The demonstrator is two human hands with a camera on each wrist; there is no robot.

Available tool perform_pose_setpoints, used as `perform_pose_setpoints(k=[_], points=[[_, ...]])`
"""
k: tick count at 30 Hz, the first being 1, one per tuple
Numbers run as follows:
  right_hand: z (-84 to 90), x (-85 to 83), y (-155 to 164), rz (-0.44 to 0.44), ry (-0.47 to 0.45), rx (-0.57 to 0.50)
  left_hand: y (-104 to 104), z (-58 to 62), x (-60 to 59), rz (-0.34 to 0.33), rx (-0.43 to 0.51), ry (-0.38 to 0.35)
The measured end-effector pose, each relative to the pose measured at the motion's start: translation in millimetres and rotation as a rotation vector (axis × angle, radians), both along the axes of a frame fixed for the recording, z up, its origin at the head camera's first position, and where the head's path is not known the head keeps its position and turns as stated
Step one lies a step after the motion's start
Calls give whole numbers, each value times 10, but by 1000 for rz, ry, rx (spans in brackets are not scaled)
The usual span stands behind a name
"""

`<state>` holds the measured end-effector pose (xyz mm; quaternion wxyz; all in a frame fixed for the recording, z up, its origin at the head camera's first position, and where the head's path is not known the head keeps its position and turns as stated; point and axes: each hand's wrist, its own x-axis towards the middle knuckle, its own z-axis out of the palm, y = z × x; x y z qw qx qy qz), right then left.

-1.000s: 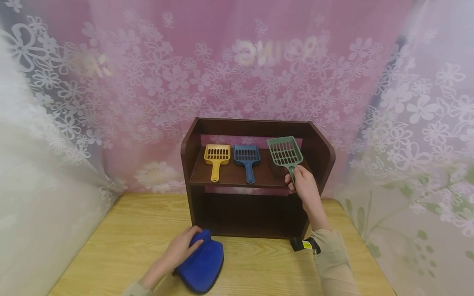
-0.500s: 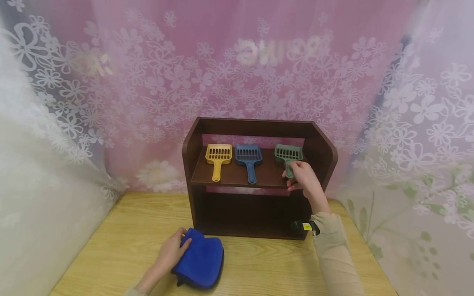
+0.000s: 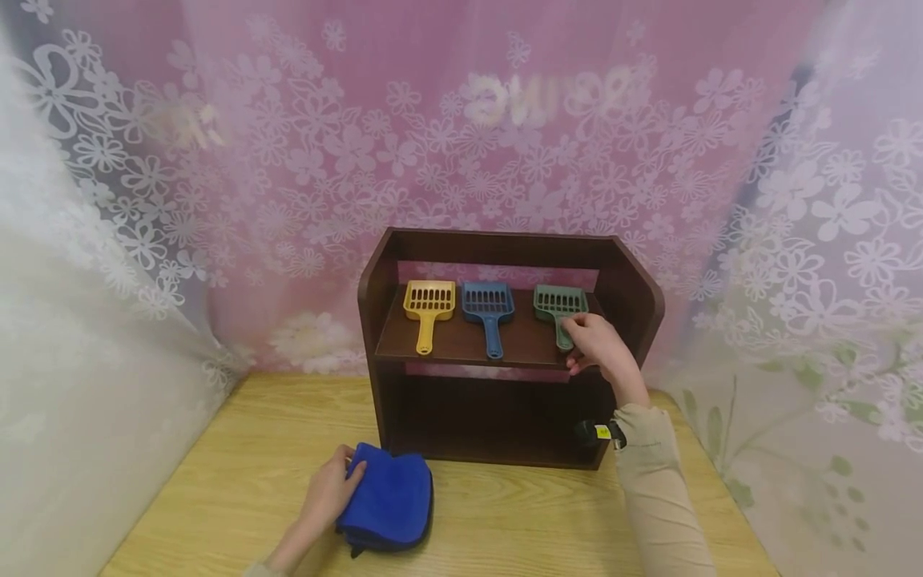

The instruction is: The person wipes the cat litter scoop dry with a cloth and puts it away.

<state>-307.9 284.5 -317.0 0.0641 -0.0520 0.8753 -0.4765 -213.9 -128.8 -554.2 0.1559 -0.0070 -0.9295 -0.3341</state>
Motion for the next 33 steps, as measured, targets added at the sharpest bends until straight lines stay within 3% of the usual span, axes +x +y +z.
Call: perform_pose_setpoints(k=[10, 16, 25, 33], points=[[-8, 87, 30, -93, 52, 94, -22, 17, -5, 3, -29, -29], [-22, 223, 104, -118, 100, 83, -25, 55, -6, 12, -17, -50], [-195, 465, 101, -230, 328, 41, 0, 101, -15, 25, 3, 82], [-499, 643, -31, -305, 408, -190, 29, 220, 17, 28, -58, 175]])
